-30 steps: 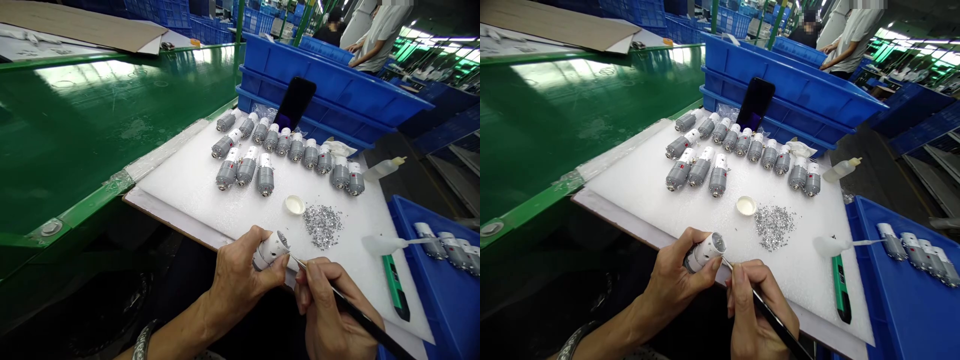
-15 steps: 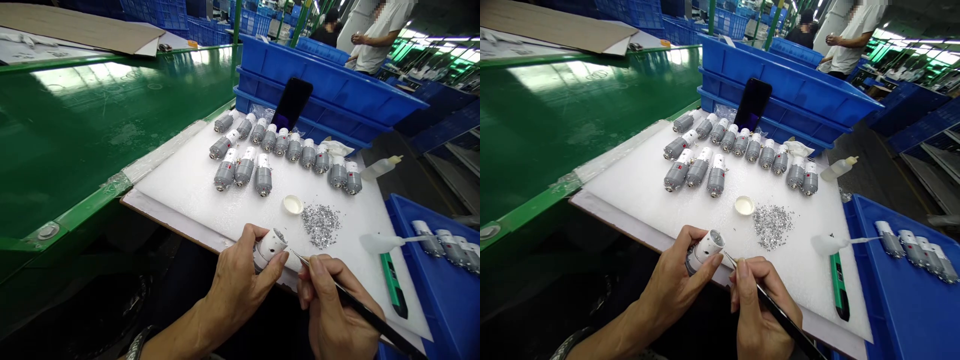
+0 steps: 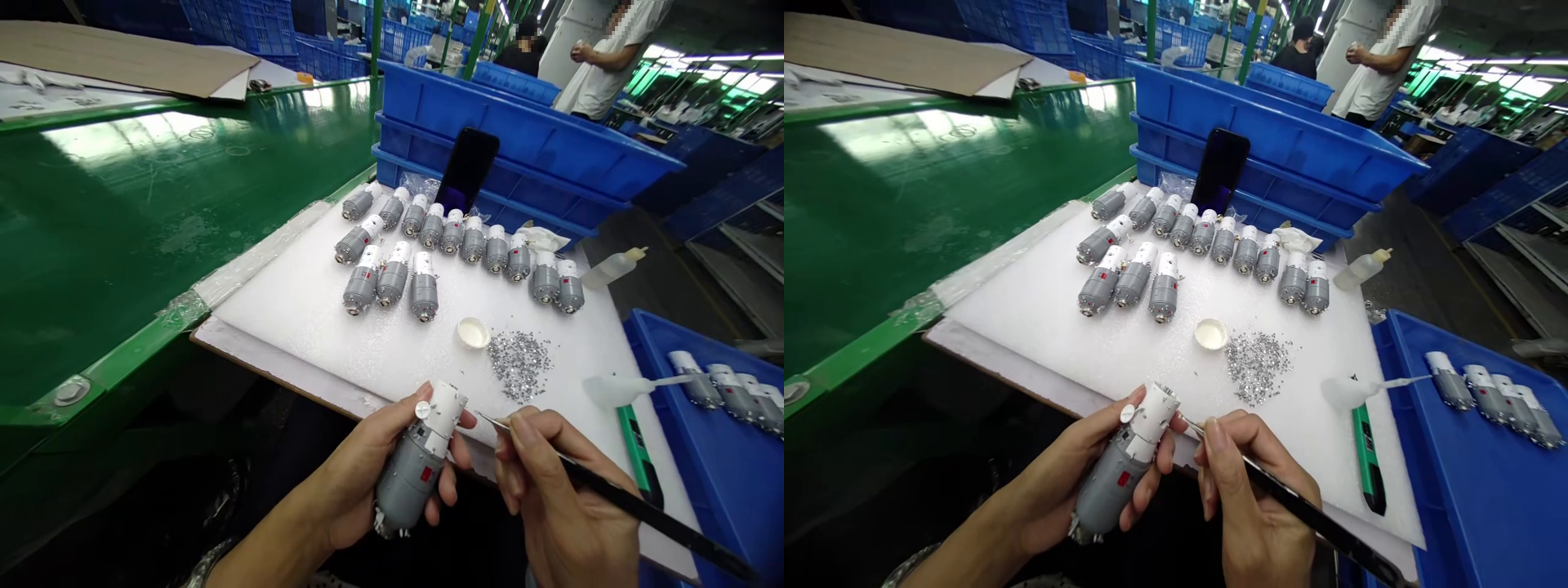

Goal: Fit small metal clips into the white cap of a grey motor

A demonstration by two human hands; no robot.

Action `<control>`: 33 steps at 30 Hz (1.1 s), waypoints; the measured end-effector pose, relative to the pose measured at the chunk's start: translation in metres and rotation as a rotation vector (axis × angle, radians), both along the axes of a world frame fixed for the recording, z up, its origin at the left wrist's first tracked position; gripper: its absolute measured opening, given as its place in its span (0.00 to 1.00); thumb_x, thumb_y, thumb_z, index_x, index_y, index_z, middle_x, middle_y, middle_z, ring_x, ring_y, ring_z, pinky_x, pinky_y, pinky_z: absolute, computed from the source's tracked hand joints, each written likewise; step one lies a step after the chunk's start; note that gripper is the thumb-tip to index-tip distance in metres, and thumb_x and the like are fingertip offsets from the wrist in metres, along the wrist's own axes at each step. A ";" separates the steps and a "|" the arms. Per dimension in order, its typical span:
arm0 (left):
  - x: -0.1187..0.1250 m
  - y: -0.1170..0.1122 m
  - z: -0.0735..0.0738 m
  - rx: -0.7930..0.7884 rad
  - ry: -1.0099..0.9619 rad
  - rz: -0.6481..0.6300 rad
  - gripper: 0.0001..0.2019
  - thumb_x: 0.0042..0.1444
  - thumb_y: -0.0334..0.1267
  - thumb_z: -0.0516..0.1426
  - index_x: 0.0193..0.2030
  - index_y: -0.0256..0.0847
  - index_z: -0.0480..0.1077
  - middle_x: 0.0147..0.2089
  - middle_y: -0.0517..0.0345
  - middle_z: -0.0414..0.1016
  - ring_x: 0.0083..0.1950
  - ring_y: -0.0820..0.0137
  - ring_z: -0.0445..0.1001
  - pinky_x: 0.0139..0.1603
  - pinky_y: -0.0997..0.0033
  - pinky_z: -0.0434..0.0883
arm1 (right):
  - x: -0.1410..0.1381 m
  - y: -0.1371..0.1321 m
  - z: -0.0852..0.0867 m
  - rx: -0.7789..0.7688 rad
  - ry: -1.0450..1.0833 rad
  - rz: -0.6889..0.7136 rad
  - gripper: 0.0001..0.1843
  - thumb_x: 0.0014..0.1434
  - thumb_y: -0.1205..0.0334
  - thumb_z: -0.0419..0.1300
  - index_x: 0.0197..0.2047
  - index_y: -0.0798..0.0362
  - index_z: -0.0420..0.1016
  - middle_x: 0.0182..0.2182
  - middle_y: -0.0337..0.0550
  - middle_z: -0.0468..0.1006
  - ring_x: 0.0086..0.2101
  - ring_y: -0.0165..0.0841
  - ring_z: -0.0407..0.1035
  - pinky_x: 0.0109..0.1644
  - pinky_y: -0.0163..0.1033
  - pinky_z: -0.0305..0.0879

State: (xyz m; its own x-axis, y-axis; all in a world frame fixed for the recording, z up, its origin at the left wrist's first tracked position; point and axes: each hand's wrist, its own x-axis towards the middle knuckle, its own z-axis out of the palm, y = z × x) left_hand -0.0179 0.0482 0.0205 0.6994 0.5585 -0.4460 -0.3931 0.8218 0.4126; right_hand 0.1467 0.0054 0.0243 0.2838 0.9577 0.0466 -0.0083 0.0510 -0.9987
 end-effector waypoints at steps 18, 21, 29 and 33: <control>-0.006 -0.009 0.003 0.016 -0.111 -0.007 0.14 0.56 0.44 0.64 0.41 0.34 0.74 0.30 0.57 0.70 0.23 0.81 0.68 0.24 0.85 0.67 | 0.000 -0.001 -0.003 -0.004 0.104 -0.025 0.12 0.61 0.56 0.63 0.28 0.54 0.74 0.22 0.39 0.72 0.17 0.24 0.60 0.17 0.29 0.57; -0.002 -0.011 0.002 0.018 -0.045 0.084 0.15 0.61 0.46 0.60 0.40 0.33 0.76 0.33 0.54 0.73 0.30 0.76 0.73 0.32 0.81 0.72 | -0.001 -0.002 -0.004 0.022 0.074 -0.033 0.13 0.62 0.57 0.62 0.27 0.54 0.73 0.21 0.38 0.71 0.17 0.24 0.61 0.17 0.28 0.57; 0.002 -0.011 0.005 -0.071 -0.041 0.043 0.23 0.65 0.51 0.52 0.47 0.33 0.77 0.28 0.55 0.74 0.18 0.80 0.65 0.16 0.84 0.64 | -0.007 -0.002 -0.002 0.034 0.010 -0.061 0.14 0.63 0.58 0.61 0.27 0.55 0.73 0.21 0.38 0.70 0.18 0.23 0.60 0.20 0.30 0.57; 0.004 -0.014 0.007 0.055 0.126 0.062 0.22 0.66 0.53 0.51 0.46 0.35 0.76 0.23 0.59 0.72 0.17 0.81 0.63 0.18 0.85 0.62 | -0.009 -0.001 -0.002 0.030 -0.024 -0.061 0.14 0.62 0.58 0.62 0.27 0.54 0.73 0.20 0.37 0.69 0.18 0.24 0.59 0.20 0.31 0.56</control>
